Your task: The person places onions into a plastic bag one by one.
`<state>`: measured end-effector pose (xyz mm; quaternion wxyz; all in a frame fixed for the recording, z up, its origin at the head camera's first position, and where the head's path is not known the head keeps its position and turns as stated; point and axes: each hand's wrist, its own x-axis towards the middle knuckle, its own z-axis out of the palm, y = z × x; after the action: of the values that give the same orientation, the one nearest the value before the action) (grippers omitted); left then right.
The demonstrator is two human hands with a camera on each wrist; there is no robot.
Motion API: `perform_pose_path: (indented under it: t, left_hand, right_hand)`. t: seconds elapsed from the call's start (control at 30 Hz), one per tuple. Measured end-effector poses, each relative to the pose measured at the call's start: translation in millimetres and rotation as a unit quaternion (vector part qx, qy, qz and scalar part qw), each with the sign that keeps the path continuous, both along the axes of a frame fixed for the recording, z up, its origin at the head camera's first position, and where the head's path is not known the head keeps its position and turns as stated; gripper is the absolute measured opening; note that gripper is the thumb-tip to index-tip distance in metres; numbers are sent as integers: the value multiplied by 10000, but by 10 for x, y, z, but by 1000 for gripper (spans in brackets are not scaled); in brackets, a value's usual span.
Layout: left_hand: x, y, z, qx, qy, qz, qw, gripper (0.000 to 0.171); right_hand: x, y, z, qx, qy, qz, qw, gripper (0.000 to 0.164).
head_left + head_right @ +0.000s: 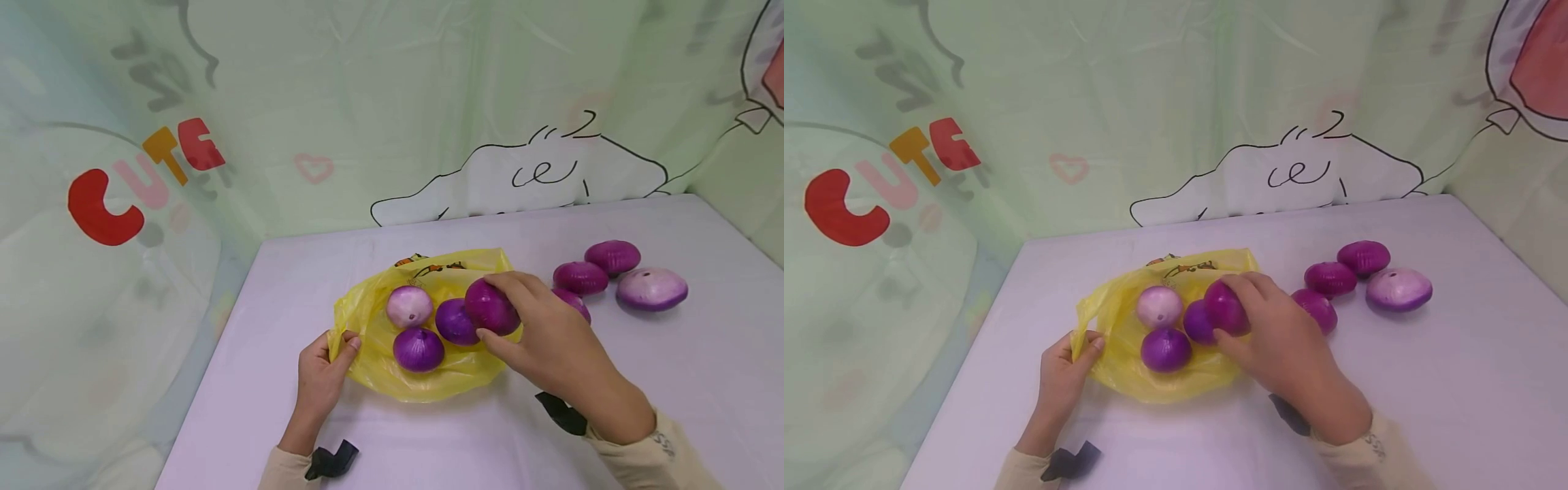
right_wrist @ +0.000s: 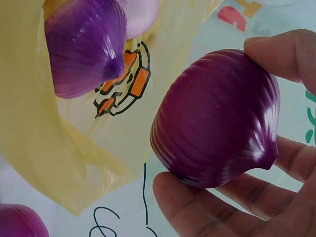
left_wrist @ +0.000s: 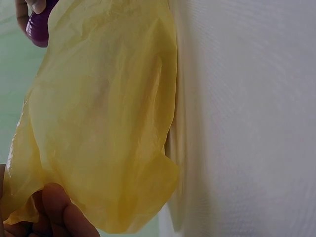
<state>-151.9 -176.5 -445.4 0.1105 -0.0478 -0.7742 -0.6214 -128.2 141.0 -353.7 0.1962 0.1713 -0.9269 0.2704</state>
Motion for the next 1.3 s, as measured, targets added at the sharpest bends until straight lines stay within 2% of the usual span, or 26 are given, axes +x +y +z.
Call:
perform_pose_path:
  t: [0.37,0.67,1.03,1.3]
  left_hand:
    - [-1,-3,-8,14,55,-34,10000,11]
    - [-11,-9,-14,38,95,-44,9999,10]
    - [-17,-13,-24,28,59,-24,10000,10]
    - [-9,-15,-18,85,63,-69,9999,11]
  right_hand:
    - [-21,-83,-33,125,-31,178,9998,64]
    - [-53,-140,-77,122,194,344,9991,63]
    - [-82,-236,-111,271,-11,382,9989,61]
    - [-107,-297,-166,264,16,492,9984,59]
